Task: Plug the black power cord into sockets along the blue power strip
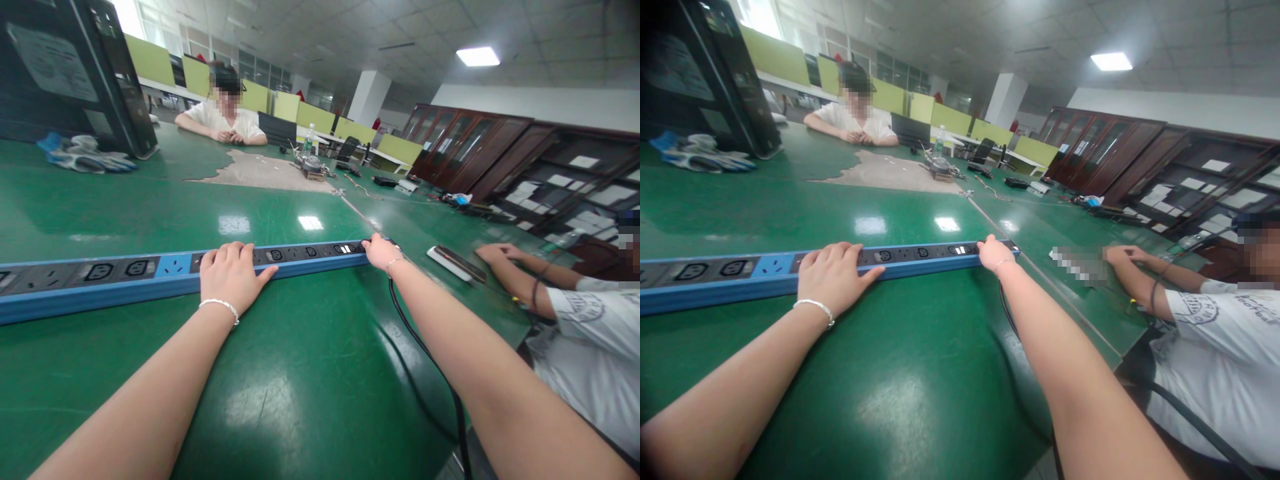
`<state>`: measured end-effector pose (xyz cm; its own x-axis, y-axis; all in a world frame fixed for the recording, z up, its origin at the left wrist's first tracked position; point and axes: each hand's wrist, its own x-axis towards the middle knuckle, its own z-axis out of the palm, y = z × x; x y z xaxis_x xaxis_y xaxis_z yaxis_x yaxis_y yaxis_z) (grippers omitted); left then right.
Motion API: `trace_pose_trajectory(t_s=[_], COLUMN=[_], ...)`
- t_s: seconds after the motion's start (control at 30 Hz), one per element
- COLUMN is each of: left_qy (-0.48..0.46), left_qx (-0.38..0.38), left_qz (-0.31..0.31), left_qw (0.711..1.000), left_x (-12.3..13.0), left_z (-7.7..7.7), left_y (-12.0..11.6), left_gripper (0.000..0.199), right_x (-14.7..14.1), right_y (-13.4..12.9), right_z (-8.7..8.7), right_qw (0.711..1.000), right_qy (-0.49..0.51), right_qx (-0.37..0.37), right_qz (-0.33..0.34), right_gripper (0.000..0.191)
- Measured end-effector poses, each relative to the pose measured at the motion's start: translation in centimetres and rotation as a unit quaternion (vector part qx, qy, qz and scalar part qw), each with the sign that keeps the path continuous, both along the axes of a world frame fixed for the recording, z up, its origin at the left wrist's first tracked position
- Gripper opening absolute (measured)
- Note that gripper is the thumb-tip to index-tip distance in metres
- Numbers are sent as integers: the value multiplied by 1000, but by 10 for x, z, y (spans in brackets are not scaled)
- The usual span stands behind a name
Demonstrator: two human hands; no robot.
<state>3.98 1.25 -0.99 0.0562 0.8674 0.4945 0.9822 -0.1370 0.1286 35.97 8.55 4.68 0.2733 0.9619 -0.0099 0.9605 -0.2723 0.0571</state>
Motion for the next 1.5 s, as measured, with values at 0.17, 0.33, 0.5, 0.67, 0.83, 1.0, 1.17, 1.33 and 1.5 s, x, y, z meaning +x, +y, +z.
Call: trace_pose_trajectory(t_s=[0.17, 0.33, 0.5, 0.67, 0.83, 1.0, 1.17, 1.33, 1.5], left_qy=[-11, -21, -16, -13, -14, -17, -17, -22, -26], left_qx=[-6, -12, 3, -4, -11, -1, -4, -2, -6], left_qz=[-4, -5, -8, -1, 0, -6, -11, -10, -13], left_qw=[1000, 1000, 1000, 1000, 1000, 1000, 1000, 1000, 1000], left_x=[0, 1, 0, 0, 1, 0, 0, 0, 0], left_z=[1, 1, 0, -1, 0, -1, -1, 0, -1], left_y=[0, -1, 0, 0, 0, 0, -1, -1, -1], left_gripper=[65, 66, 63, 64, 64, 65, 65, 64, 66], right_x=[0, 0, -1, -2, 1, 2, 11, 42, 58], right_y=[6, 6, 2, 0, 2, 4, 1, -6, -18], right_z=[5, 5, 3, -3, -2, 3, 26, 64, 66], right_qw=[999, 1000, 1000, 1000, 1000, 1000, 999, 993, 993], right_qy=[10, 6, 5, -2, 3, 10, 20, 44, 82], right_qx=[-32, -24, -22, 1, -12, -16, 20, 100, 64], right_qz=[4, 0, 1, -12, -5, 16, 15, -36, -52], right_gripper=[38, 38, 38, 41, 40, 38, 40, 43, 35])
